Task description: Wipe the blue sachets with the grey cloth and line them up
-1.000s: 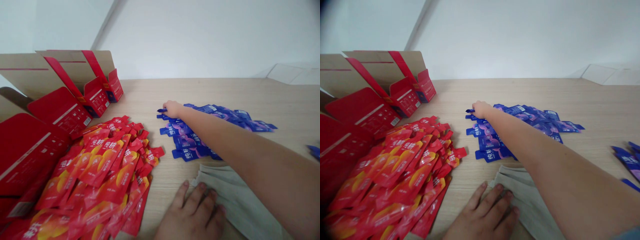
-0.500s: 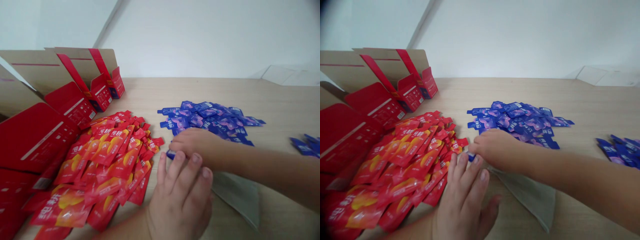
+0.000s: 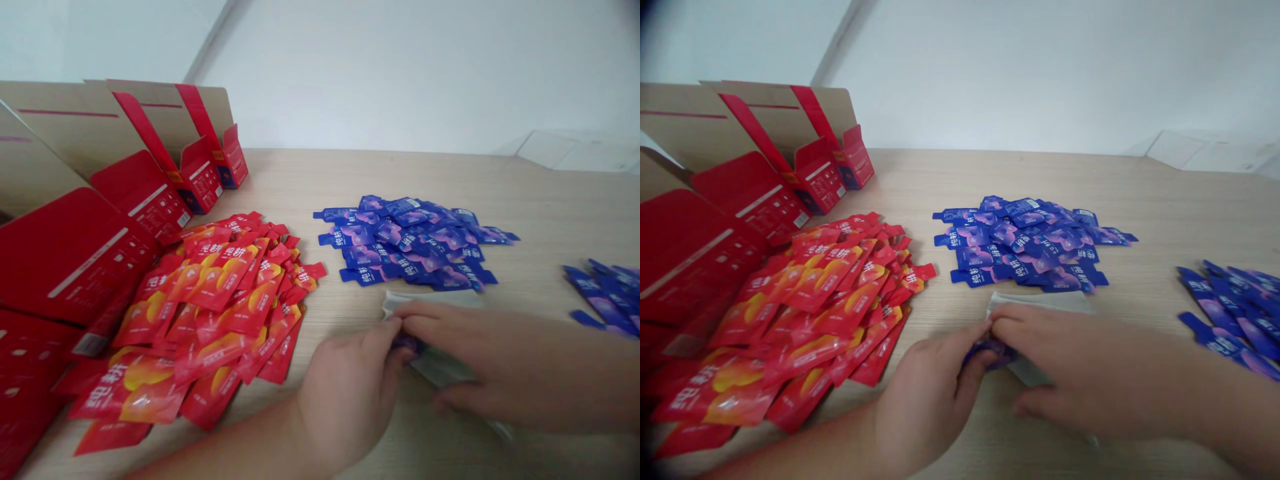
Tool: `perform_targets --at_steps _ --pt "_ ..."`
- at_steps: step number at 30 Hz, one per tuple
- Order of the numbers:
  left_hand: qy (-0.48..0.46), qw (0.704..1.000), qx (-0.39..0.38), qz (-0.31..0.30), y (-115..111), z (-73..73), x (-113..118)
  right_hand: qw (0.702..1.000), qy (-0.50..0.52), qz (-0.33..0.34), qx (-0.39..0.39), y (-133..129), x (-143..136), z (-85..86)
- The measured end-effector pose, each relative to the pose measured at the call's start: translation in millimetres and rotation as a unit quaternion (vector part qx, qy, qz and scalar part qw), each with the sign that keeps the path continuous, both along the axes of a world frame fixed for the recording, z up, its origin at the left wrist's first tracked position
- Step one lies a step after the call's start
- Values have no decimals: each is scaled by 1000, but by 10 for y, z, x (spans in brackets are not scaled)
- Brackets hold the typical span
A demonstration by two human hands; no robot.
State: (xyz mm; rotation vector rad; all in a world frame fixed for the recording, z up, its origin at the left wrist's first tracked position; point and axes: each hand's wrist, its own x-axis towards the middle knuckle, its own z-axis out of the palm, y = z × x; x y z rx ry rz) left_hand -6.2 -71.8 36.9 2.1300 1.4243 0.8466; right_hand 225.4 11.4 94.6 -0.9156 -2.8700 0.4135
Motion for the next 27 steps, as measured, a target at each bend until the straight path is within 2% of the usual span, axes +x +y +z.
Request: perform_targets --at_steps 1,3,5,8,11,13,15,18,27 --pt "-44 999 -11 15 -13 9 17 998 -30 26 -38 152 60 135" --pt "-104 994 -16 31 -43 9 49 996 -42 29 -78 547 81 320" --pt "-114 993 -14 27 -74 -16 78 995 -51 5 -86 986 -74 320" --pt "-82 996 -23 11 -98 -72 107 993 -34 -115 8 1559 -599 15" --pt "-61 998 -29 -9 -95 -109 108 988 -27 -146 51 1963 -1212 -361" --pt "-61 998 -29 -11 -90 -121 98 983 -32 -170 67 2169 -1510 -528" --pt "-60 998 -33 -9 -84 -133 87 978 -51 -191 62 2344 -1671 -623" --pt "-55 997 -47 -8 -67 -154 79 976 -79 -198 46 2525 -1699 -690" --pt "-51 996 -62 -30 -17 -164 46 981 -86 -164 52 2646 -1317 -783"
